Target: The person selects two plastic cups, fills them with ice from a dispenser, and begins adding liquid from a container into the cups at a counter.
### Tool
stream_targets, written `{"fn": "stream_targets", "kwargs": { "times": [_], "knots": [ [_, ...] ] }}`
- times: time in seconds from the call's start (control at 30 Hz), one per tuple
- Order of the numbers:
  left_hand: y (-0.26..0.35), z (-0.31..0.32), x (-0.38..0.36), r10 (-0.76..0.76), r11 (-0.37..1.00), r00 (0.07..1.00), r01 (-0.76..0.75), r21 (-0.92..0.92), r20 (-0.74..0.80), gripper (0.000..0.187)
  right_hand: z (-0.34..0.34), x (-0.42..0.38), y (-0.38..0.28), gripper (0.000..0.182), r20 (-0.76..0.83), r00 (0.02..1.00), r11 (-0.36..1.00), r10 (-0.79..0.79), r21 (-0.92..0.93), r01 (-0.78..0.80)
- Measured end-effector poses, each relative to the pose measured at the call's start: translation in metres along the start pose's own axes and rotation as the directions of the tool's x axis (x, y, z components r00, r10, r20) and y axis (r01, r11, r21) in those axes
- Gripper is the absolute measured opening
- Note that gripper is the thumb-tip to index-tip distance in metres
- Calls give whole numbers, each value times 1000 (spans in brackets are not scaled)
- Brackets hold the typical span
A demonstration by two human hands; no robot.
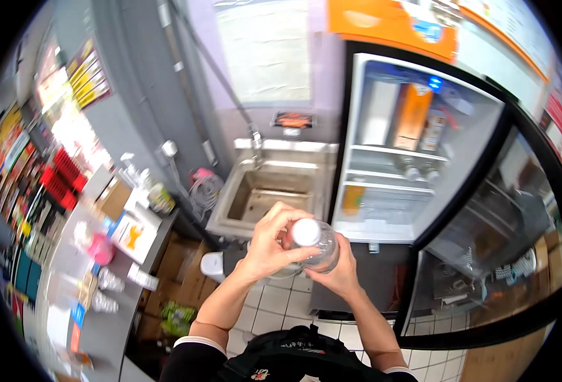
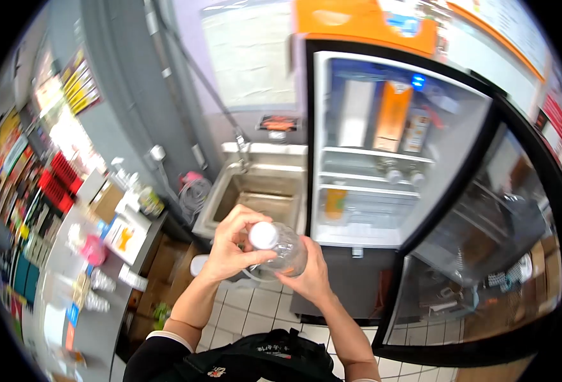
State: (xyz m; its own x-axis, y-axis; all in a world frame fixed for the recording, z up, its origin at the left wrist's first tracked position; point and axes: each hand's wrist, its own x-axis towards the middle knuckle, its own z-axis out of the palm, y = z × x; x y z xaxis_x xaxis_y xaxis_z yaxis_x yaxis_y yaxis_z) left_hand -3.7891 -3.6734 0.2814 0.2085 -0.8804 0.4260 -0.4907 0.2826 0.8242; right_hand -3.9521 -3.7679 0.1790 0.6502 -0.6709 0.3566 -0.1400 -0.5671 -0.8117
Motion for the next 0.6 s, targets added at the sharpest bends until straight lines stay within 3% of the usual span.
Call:
{"fn": "stream_targets", "kwargs": {
  "times": [0.07, 0.1, 0.13, 0.2, 0.23, 0.27, 0.3, 0.33, 0.4, 0.43, 0.47, 0.53, 0.6],
  "knots": [
    [-22, -15, -34, 8, 996, 996, -16, -93, -88, 97, 38, -7, -7, 96, 28, 995, 939, 101, 327, -104],
    [-41, -21, -59, -67, 996, 995, 62, -60, -72, 122, 54, -8, -17, 93, 79, 991, 877, 104, 464, -129],
    [-62, -22, -87, -111, 989, 991, 103, -110, -75, 122, 71, -7, -19, 93, 129, 988, 869, 85, 475, -137],
    [-80, -17, -129, -147, 989, 960, 135, -66, -236, 113, 117, -8, -23, 86, 209, 973, 715, -95, 695, -80],
    [-83, -27, -148, -257, 963, 908, 211, -169, -331, 109, 135, -9, -24, 79, 379, 912, 604, -159, 768, -214],
    [-86, -40, -166, -358, 926, 836, 260, -274, -416, 104, 146, -8, -33, 75, 481, 847, 608, -226, 749, -263],
    [-98, -53, -187, -369, 911, 809, 218, -350, -458, 95, 151, 2, -41, 69, 514, 824, 810, -238, 573, -124],
    [-102, -66, -210, -288, 956, 796, 271, -112, -532, 92, 157, 16, -56, 65, 538, 803, 930, -256, 363, 54],
    [-79, -97, -242, -224, 846, 833, 424, 323, -506, 87, 168, 37, -127, 54, 470, 852, 932, -233, 359, 57],
    [-77, -111, -259, -219, 821, 813, 452, 348, -539, 83, 187, 43, -152, 49, 454, 811, 918, -369, 38, 396],
    [-77, -126, -278, -224, 808, 786, 480, 342, -576, 83, 210, 41, -172, 46, 519, 781, 863, -348, -148, 483],
    [-81, -153, -314, -245, 705, 688, 610, 362, -683, 82, 265, 39, -197, 45, 465, 775, 768, -429, -264, 584],
    [-83, -185, -347, -166, 576, 635, 683, 449, -754, 83, 321, 40, -210, 44, 522, 731, 752, -439, -232, 617]
  ]
}}
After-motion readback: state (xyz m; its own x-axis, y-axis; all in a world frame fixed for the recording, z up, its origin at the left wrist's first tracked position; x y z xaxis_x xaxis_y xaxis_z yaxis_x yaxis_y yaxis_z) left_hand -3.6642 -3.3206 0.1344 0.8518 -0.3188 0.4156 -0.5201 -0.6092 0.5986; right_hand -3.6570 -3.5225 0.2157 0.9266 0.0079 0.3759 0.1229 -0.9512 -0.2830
